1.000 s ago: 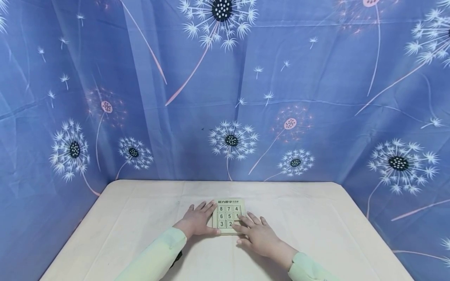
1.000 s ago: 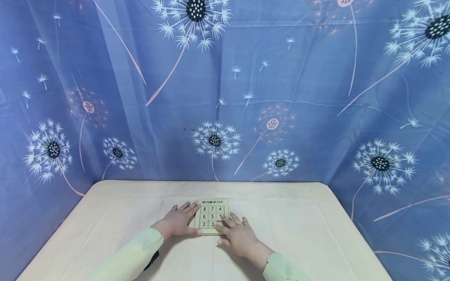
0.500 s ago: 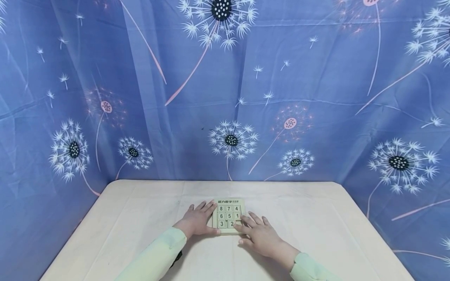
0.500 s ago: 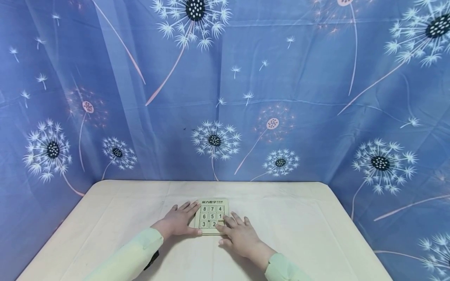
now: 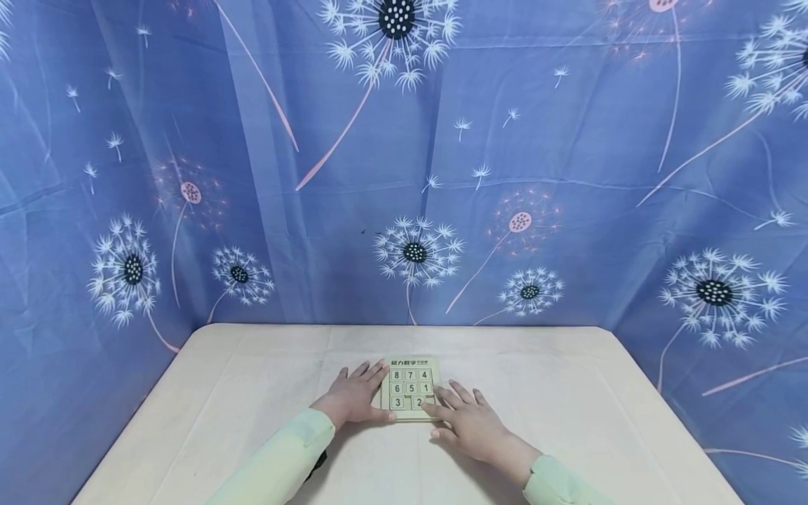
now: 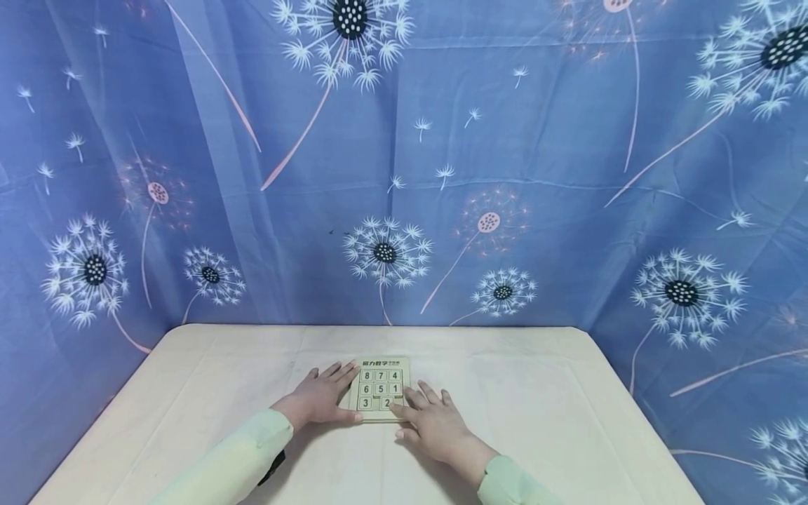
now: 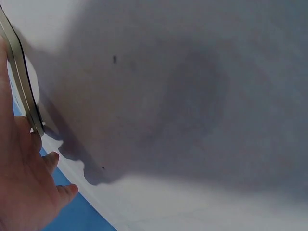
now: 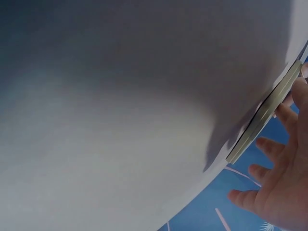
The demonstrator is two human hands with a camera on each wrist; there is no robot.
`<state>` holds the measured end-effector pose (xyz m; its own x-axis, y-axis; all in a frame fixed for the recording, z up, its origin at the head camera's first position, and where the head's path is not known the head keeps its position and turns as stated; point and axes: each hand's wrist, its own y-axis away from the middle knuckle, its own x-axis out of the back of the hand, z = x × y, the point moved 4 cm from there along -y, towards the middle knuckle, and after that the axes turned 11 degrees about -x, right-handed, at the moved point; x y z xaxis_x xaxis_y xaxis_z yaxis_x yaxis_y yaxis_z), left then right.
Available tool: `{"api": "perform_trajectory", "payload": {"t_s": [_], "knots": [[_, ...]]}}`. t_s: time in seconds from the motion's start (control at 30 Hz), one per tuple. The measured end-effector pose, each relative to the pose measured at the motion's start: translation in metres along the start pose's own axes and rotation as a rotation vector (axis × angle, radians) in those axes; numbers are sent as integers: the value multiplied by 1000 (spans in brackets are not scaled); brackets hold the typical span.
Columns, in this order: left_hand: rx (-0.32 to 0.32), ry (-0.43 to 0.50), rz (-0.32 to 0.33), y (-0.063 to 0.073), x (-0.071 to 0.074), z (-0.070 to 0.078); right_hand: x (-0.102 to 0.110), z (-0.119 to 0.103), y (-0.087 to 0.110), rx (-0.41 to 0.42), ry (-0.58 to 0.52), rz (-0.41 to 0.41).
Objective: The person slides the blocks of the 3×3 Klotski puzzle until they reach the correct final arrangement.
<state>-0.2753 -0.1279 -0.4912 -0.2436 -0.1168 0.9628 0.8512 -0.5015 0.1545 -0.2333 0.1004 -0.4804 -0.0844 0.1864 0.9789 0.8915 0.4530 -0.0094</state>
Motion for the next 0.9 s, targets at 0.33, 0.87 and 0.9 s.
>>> {"api": "perform_trajectory", "payload": {"t_s": [0.33, 0.87, 0.9], "knots": [[9, -9, 2, -2, -3, -1, -2, 8, -1, -5, 43, 14], [2, 13, 0, 1, 1, 1, 7, 12, 3, -18, 8, -14], [1, 15, 0, 1, 1, 1, 7, 12, 3, -18, 6, -16]]}}
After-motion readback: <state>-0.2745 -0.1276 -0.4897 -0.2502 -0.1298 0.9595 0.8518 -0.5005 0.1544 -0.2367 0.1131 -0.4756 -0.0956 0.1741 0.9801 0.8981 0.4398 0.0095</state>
